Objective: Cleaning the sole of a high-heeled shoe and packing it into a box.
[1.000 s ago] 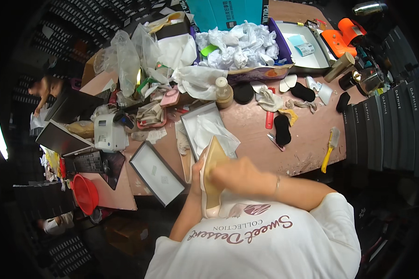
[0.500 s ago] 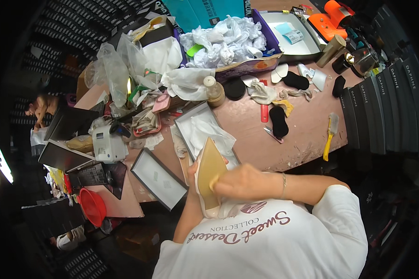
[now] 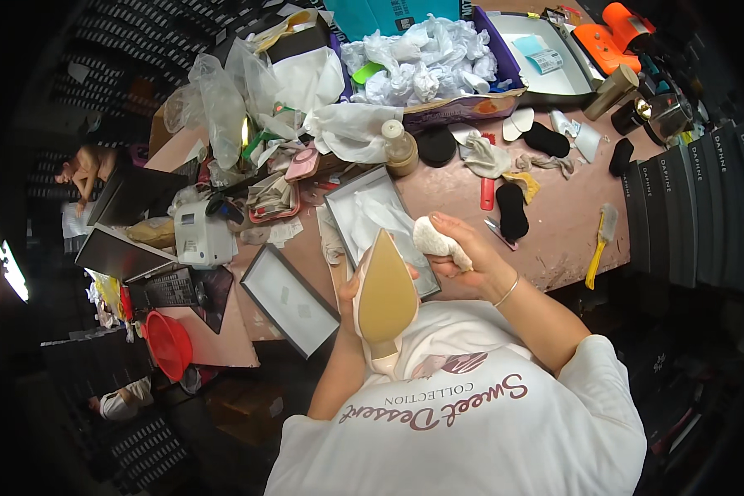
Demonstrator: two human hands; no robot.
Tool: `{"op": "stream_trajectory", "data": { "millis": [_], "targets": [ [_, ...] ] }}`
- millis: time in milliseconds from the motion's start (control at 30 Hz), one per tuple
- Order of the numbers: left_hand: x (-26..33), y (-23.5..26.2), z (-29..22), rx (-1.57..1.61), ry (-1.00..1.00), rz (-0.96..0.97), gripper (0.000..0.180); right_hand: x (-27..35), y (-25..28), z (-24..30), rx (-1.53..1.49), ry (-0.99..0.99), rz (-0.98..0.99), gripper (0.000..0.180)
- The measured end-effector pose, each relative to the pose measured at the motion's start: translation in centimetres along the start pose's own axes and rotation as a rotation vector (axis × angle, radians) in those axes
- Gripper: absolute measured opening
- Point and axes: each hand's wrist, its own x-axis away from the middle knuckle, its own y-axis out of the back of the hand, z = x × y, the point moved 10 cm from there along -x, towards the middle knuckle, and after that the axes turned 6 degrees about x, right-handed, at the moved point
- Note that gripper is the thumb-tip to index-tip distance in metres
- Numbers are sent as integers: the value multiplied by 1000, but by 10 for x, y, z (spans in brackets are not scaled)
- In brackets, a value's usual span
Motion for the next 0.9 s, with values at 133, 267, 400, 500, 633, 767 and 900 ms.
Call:
{"op": "stream_trajectory", "data": {
  "millis": [133, 267, 400, 500, 633, 767, 900],
  "targets": [
    [-1, 57, -22, -110, -103, -226, 70, 5, 4, -2, -101, 4, 25, 18],
    [0, 126, -44, -185, -250, -625, 58, 3, 9, 2, -93, 32, 29, 20],
    [23, 151, -74, -810, -393, -856, 60, 4, 17, 5, -32, 44, -63, 22],
    [44, 204, -64, -1580, 56, -805, 66, 3, 21, -2, 2, 23, -96, 21],
    [49, 228, -47, -1637, 202, -764, 70, 0, 34, -15, 54, -7, -152, 24],
    [48, 249, -48, -1475, 289, -760, 74, -8, 32, -30, 119, -35, -103, 23],
    [75, 238, -44, -1684, -80, -880, 70, -7, 35, -35, 116, -43, -113, 23]
  ]
}}
